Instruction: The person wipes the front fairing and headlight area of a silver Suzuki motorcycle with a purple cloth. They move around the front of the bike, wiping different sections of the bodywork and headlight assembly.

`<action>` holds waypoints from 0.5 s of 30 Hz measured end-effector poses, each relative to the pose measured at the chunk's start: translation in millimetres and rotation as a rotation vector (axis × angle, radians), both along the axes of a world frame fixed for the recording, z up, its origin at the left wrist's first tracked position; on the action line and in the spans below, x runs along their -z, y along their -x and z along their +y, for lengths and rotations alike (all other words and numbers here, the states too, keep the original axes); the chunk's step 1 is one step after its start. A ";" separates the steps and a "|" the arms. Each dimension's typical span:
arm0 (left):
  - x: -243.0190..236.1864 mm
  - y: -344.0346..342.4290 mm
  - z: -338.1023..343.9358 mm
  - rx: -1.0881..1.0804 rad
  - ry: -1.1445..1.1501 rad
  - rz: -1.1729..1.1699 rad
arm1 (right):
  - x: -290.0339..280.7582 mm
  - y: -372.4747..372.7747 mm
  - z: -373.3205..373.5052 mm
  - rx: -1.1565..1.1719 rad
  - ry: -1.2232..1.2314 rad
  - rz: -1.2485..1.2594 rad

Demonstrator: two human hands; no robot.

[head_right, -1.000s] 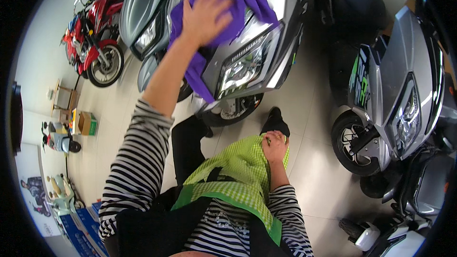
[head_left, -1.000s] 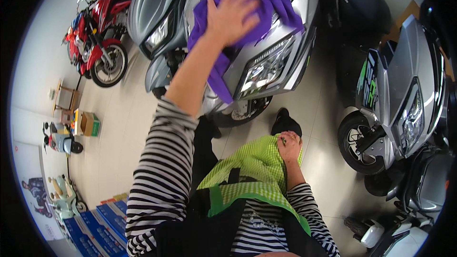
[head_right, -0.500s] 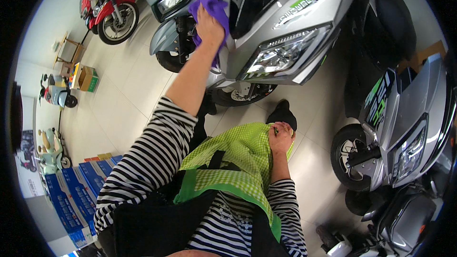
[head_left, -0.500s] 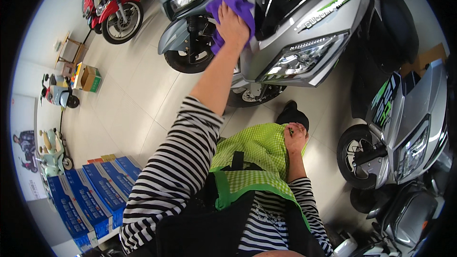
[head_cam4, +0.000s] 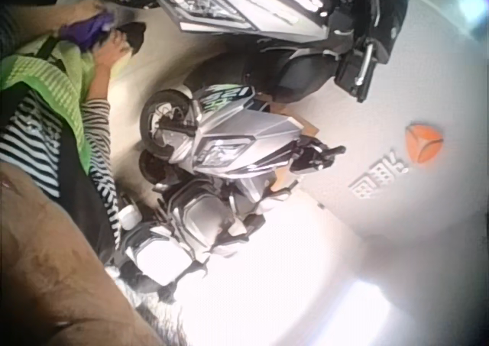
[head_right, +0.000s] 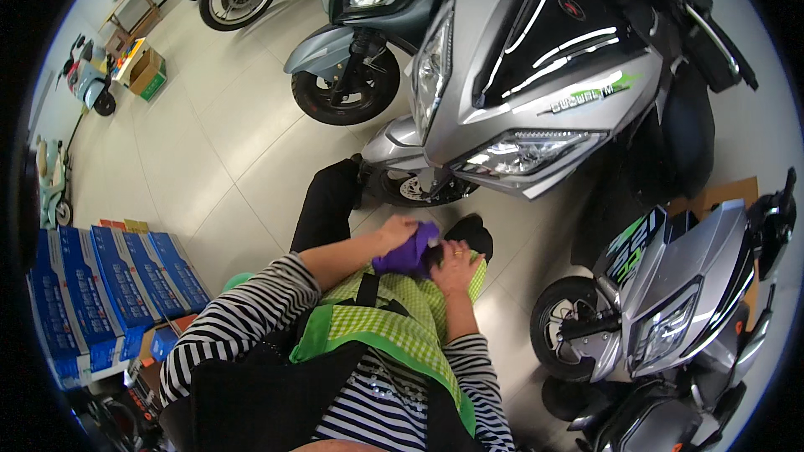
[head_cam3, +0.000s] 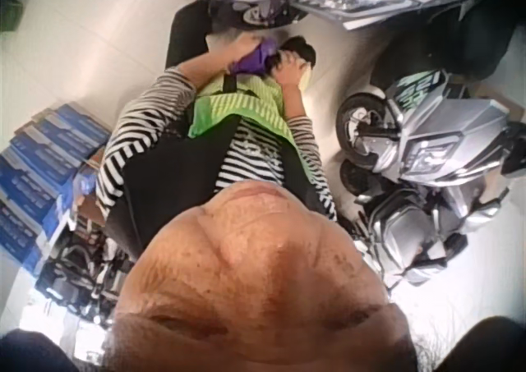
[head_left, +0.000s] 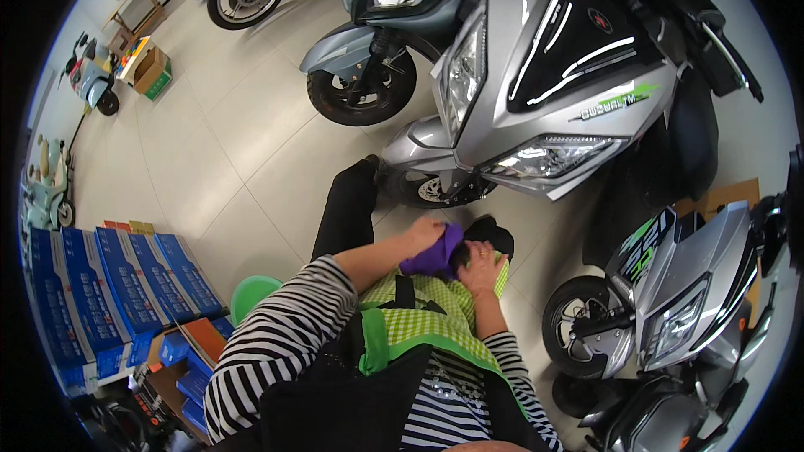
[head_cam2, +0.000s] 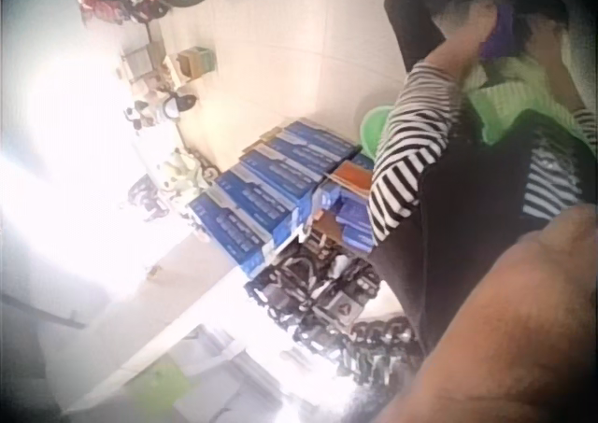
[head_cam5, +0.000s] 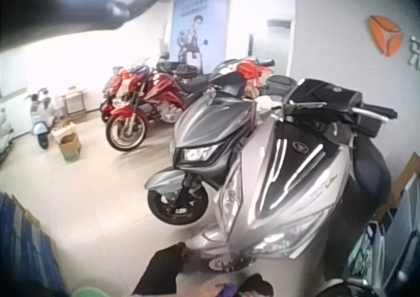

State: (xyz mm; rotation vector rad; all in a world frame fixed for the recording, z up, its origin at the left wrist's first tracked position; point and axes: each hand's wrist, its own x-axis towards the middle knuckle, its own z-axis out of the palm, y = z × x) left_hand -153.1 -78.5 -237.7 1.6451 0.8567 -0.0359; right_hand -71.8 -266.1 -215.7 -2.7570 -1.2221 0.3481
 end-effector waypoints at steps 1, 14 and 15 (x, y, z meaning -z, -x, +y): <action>-0.8 12.2 -5.9 0.078 0.045 0.004 | -1.3 8.2 4.0 -0.102 0.006 0.008; -101.8 48.0 7.3 -0.316 0.871 -0.584 | -28.4 42.7 32.7 0.164 -0.650 1.367; -113.4 45.7 7.5 -0.272 0.902 -0.631 | -37.0 42.7 36.1 0.173 -0.654 1.350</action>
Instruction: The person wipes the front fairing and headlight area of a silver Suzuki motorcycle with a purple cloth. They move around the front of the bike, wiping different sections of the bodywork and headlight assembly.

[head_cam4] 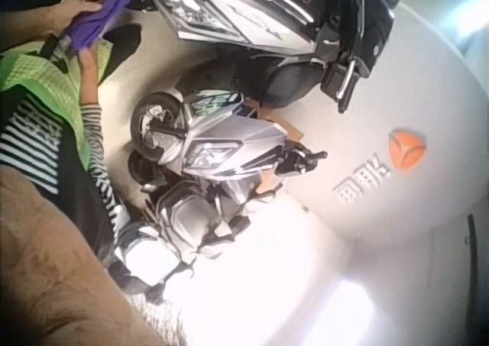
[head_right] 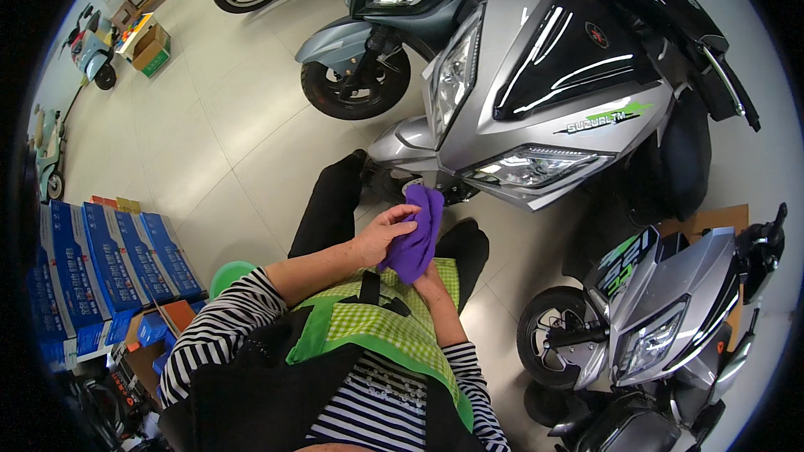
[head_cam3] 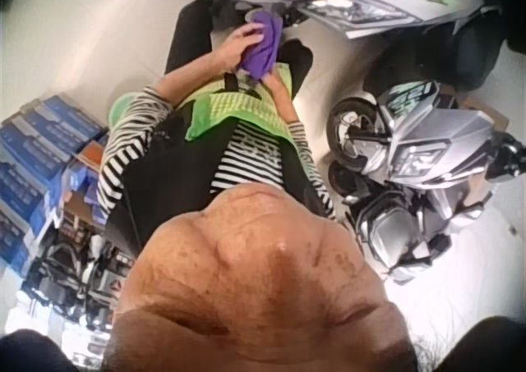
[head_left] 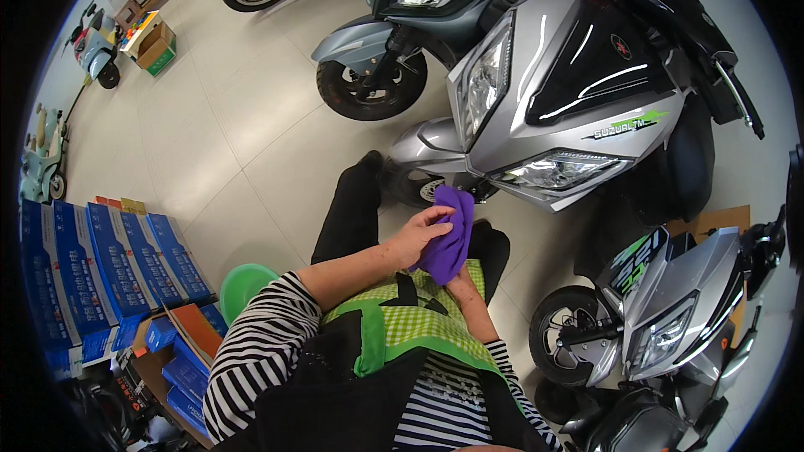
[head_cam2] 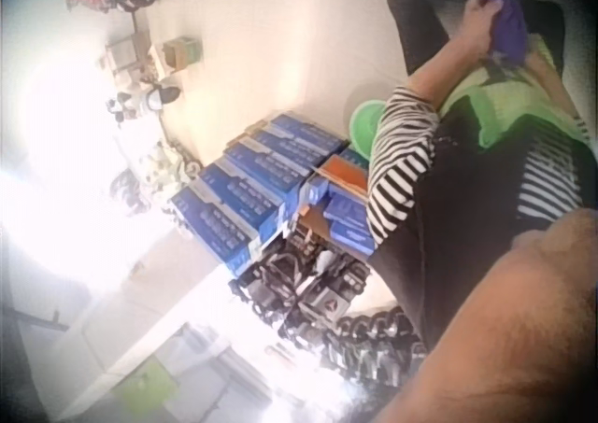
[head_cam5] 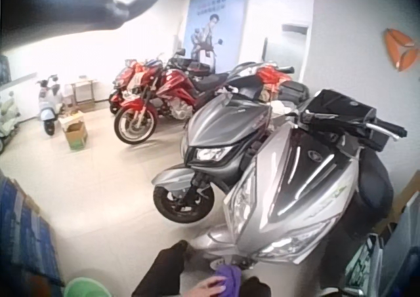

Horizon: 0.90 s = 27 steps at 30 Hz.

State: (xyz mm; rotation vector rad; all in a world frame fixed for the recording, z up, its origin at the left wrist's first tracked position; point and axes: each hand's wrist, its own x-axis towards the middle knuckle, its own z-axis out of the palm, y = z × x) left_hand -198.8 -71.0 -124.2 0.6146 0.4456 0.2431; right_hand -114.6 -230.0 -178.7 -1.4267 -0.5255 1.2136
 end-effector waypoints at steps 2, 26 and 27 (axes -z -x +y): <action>-21.3 -3.7 5.7 0.127 -0.042 -0.090 | -19.2 -0.5 14.2 0.068 -0.044 0.009; 71.0 67.5 119.5 0.334 -1.735 1.229 | -200.7 -269.3 142.9 0.484 0.326 -2.186; 70.0 66.8 122.0 0.331 -1.724 1.228 | -212.1 -275.2 155.1 0.515 0.255 -2.352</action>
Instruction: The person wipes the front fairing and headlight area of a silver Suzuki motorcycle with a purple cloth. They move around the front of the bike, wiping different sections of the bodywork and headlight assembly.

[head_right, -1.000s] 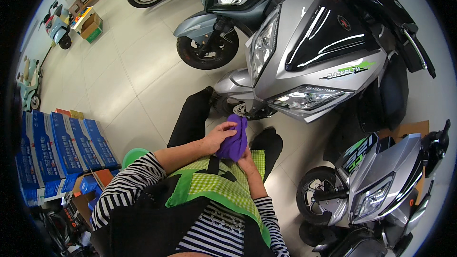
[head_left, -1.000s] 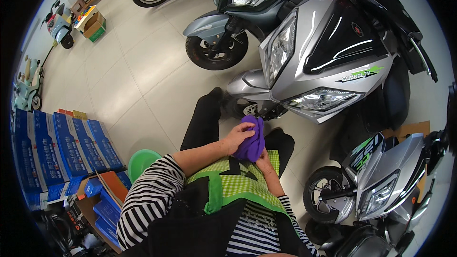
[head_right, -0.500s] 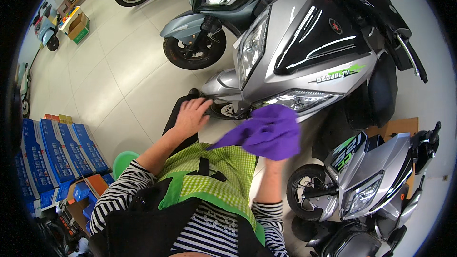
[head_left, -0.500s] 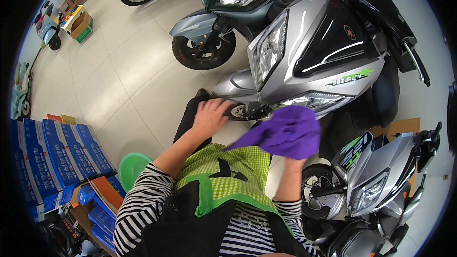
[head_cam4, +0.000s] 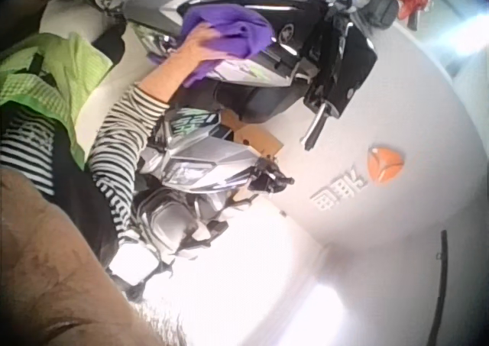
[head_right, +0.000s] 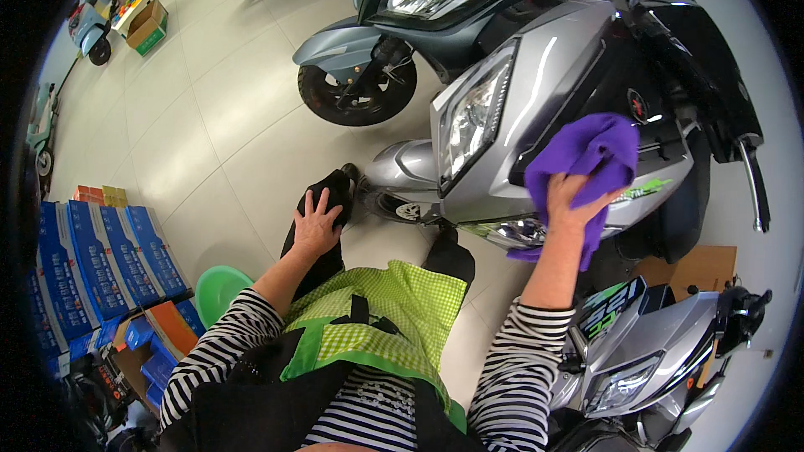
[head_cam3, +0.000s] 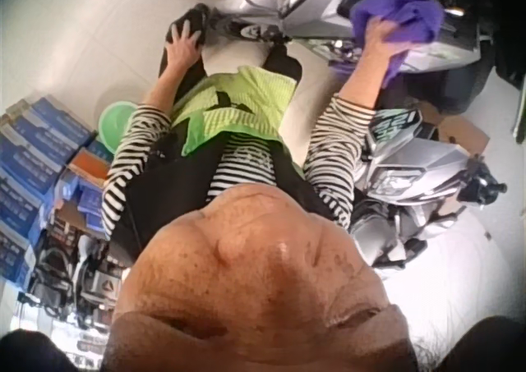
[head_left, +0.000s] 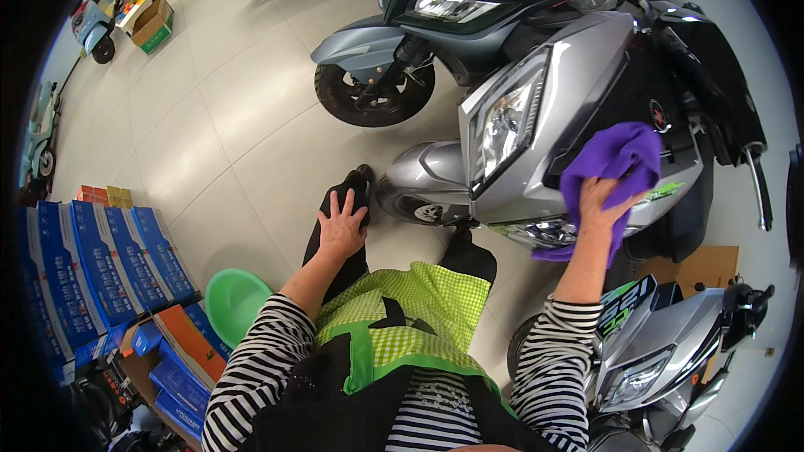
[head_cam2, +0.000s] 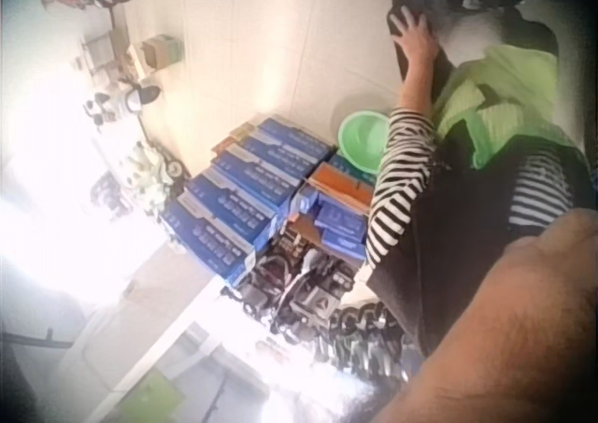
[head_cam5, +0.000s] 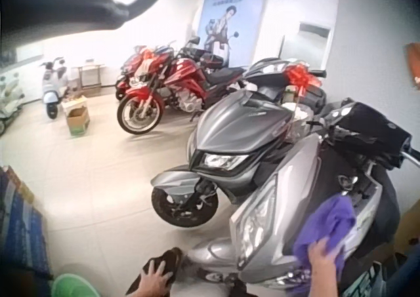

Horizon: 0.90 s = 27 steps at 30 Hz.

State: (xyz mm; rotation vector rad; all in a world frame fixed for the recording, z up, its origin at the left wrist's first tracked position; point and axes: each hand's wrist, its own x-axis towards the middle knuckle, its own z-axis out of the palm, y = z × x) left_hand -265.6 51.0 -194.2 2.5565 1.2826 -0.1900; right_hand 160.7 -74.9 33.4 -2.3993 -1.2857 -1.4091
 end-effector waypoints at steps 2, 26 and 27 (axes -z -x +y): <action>-1.2 -0.6 3.5 -0.006 0.022 -0.023 | -24.7 -12.8 24.1 0.175 0.114 -0.036; -14.5 -12.1 20.8 -0.065 0.227 -0.133 | 6.2 9.3 313.1 0.341 1.158 0.231; -14.4 -11.5 21.3 -0.071 0.226 -0.144 | 17.5 17.0 315.8 0.397 1.257 0.228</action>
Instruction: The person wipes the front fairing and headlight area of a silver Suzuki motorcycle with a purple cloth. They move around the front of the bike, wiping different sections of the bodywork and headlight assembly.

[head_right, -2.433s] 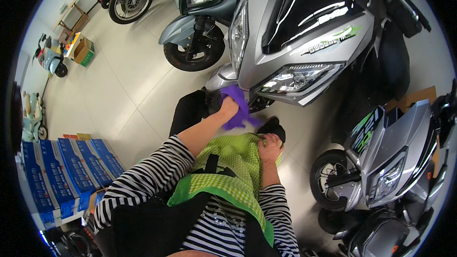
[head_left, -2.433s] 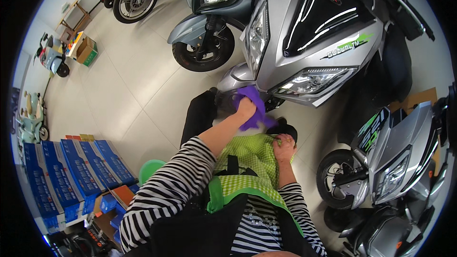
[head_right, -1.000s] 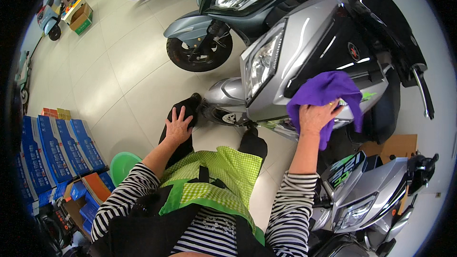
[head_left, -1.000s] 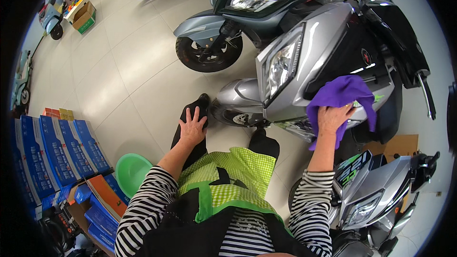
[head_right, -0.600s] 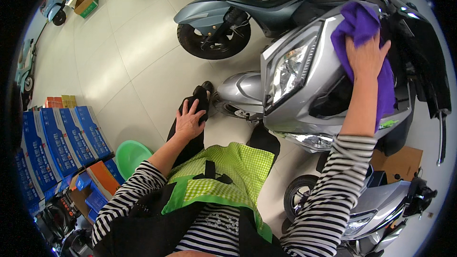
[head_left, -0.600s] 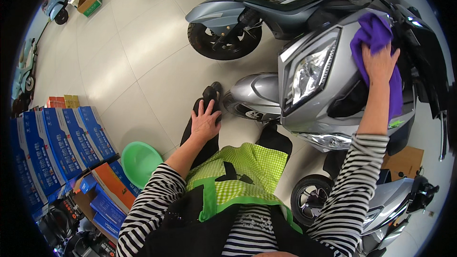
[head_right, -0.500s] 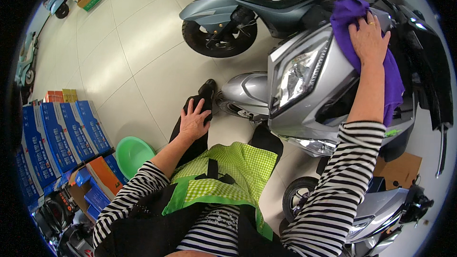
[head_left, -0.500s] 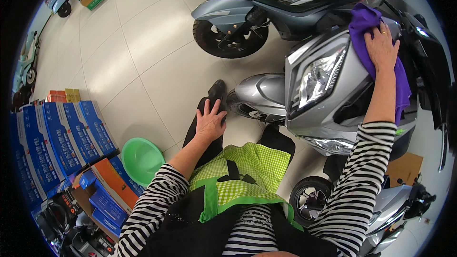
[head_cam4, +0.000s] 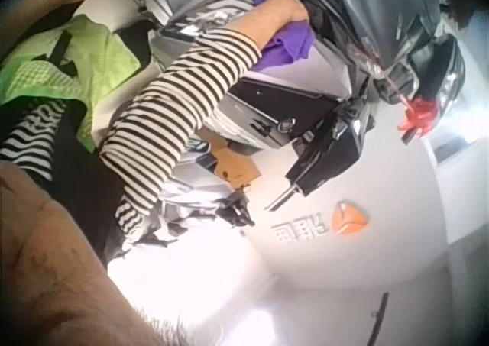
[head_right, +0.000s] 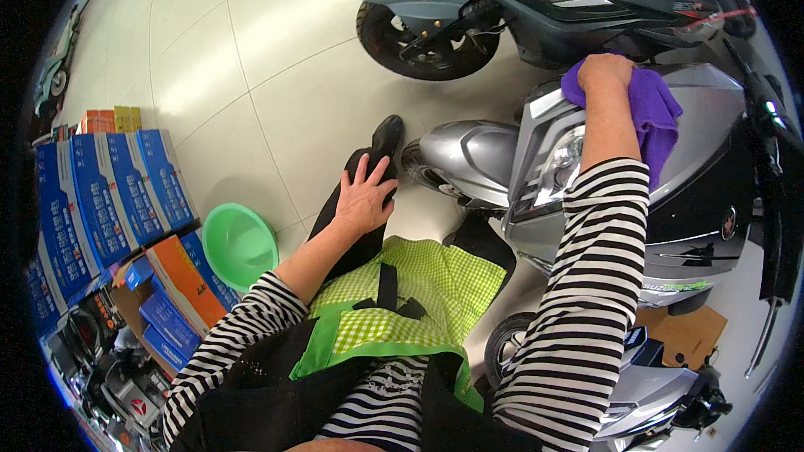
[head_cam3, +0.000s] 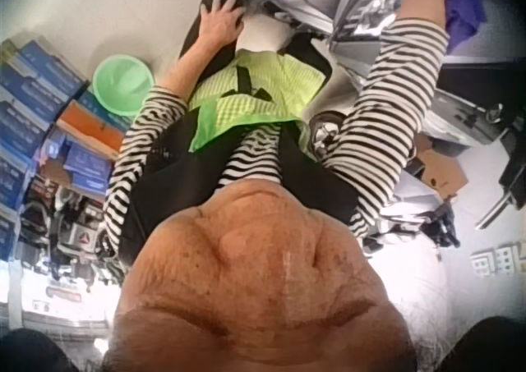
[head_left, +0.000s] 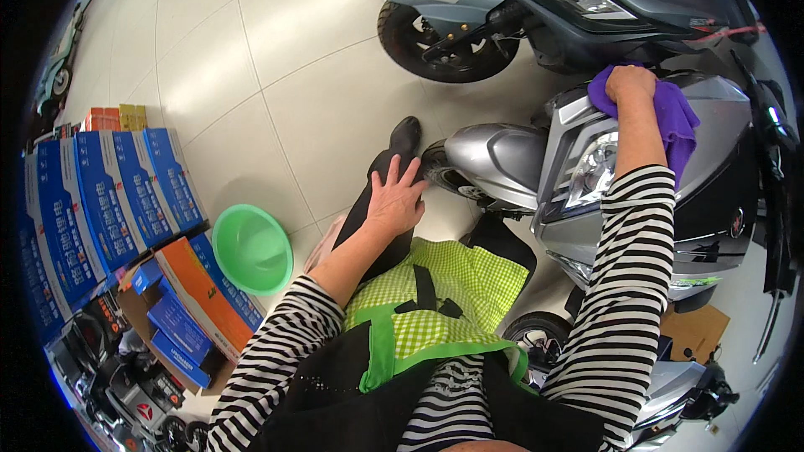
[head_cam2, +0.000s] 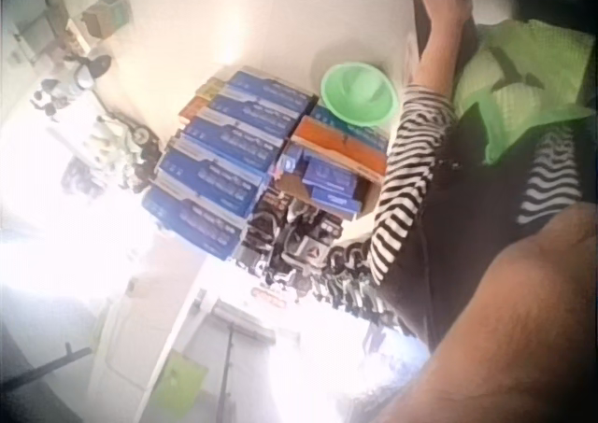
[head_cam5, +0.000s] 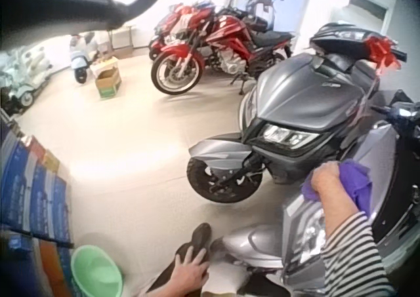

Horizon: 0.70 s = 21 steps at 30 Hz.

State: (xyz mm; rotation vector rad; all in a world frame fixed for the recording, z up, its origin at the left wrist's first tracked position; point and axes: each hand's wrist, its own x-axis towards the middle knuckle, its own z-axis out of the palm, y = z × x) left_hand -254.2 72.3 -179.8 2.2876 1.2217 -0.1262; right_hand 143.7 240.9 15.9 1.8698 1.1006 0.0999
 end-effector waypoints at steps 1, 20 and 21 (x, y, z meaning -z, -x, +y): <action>0.1 0.6 0.1 -0.005 -0.002 -0.011 | 10.4 6.8 -1.3 -0.017 0.025 0.006; 2.6 4.0 -12.7 0.021 -0.004 0.033 | 120.9 131.3 -191.4 -0.654 -0.042 -0.012; 3.0 3.9 -14.2 0.024 -0.010 0.036 | 120.3 135.6 -206.5 -0.643 -0.021 0.067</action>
